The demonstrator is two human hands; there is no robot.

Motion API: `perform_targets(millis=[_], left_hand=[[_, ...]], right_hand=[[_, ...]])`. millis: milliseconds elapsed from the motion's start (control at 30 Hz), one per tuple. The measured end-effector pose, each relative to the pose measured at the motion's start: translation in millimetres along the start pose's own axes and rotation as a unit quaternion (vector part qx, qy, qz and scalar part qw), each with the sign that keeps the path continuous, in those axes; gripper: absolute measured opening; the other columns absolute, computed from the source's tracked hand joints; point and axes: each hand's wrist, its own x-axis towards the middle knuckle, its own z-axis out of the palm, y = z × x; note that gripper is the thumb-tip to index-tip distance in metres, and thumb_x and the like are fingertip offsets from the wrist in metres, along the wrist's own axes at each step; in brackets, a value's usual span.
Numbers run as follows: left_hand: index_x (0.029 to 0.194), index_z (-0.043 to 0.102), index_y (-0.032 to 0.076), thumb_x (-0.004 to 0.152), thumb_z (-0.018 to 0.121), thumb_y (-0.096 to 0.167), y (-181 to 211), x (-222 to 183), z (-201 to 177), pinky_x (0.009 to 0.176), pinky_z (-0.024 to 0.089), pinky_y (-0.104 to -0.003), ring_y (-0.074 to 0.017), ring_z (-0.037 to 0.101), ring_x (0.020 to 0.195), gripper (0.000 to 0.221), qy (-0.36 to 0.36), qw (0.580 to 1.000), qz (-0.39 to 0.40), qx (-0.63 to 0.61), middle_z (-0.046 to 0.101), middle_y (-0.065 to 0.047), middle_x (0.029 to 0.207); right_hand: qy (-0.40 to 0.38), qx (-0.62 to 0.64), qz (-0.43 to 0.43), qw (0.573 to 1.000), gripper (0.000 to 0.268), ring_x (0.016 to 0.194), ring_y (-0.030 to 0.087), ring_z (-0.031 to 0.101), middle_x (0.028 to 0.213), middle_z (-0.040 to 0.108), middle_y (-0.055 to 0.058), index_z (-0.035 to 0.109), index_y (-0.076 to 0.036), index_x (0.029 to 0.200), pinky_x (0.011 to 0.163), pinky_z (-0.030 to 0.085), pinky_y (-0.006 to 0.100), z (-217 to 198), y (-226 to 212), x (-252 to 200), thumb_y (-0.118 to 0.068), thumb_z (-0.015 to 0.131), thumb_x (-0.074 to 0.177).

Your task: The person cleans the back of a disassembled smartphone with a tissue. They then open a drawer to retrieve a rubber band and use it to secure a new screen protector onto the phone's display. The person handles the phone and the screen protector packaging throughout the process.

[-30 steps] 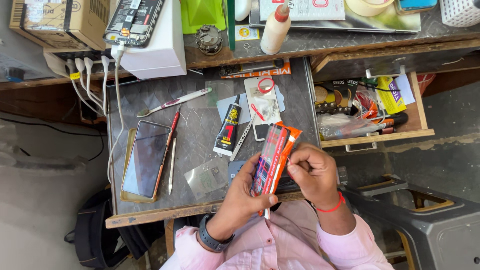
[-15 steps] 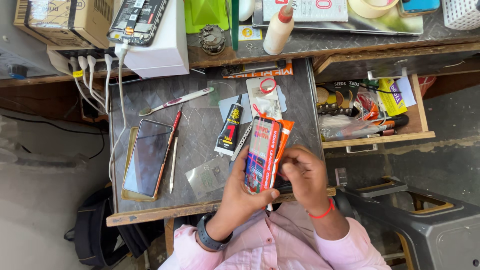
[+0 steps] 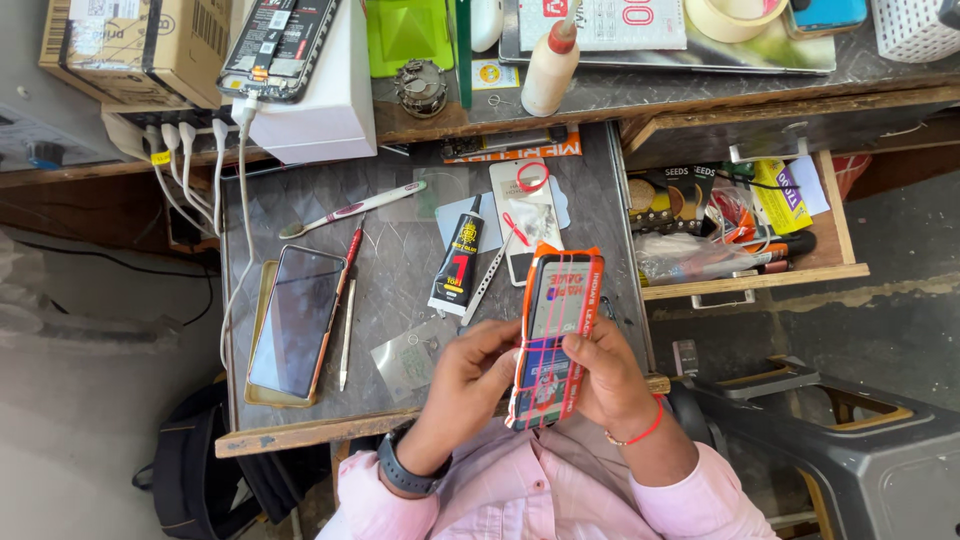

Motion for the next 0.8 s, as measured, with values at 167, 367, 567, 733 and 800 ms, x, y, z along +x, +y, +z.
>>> perform_targets(millis=[167,367,567,733,800], left_hand=[[0.119,0.071,-0.008,0.096,0.068,0.003,-22,-2,2,0.077,0.057,-0.031,-0.0142,0.067,0.085,0.025,0.023,0.983,-0.109,-0.144,0.074,-0.01,0.096],[0.112,0.058,0.002,0.093,0.062,-0.005,-8,-3,-5,0.094,0.06,-0.044,-0.0197,0.072,0.09,0.021,0.042,0.902,-0.05,-0.427,0.068,-0.006,0.094],[0.117,0.052,0.006,0.098,0.057,-0.006,0,-10,-7,0.065,0.051,-0.028,-0.0119,0.057,0.065,0.023,-0.034,0.817,-0.032,-0.575,0.07,-0.012,0.093],[0.109,0.051,0.008,0.097,0.062,-0.008,-10,-16,-13,0.043,0.037,-0.018,-0.0058,0.052,0.053,0.023,-0.006,0.865,-0.074,-0.496,0.073,-0.014,0.103],[0.105,0.052,0.008,0.095,0.068,-0.005,-14,-17,-26,0.041,0.037,-0.018,-0.0067,0.054,0.053,0.023,0.012,0.891,-0.059,-0.451,0.074,-0.016,0.105]], right_hand=[[0.015,-0.014,-0.002,1.0,0.032,0.099,0.022,0.073,0.113,0.073,0.016,0.063,0.004,0.124,0.087,0.06,0.039,-6,7,-1,-0.019,0.068,0.102],[-0.007,0.046,0.0,0.999,0.034,0.1,0.022,0.073,0.114,0.073,0.014,0.063,0.002,0.125,0.088,0.06,0.037,-9,1,3,-0.019,0.067,0.1],[-0.023,0.044,0.025,0.998,0.038,0.1,0.02,0.073,0.114,0.072,0.012,0.062,0.0,0.128,0.086,0.061,0.036,-9,7,5,-0.023,0.069,0.099],[-0.053,0.043,0.092,0.993,0.043,0.101,0.021,0.073,0.116,0.072,0.014,0.059,0.003,0.13,0.088,0.061,0.038,-7,15,4,-0.025,0.069,0.1],[-0.058,0.03,0.053,0.996,0.043,0.099,0.024,0.074,0.116,0.07,0.013,0.055,0.0,0.133,0.084,0.062,0.04,-6,7,1,-0.024,0.07,0.101]])
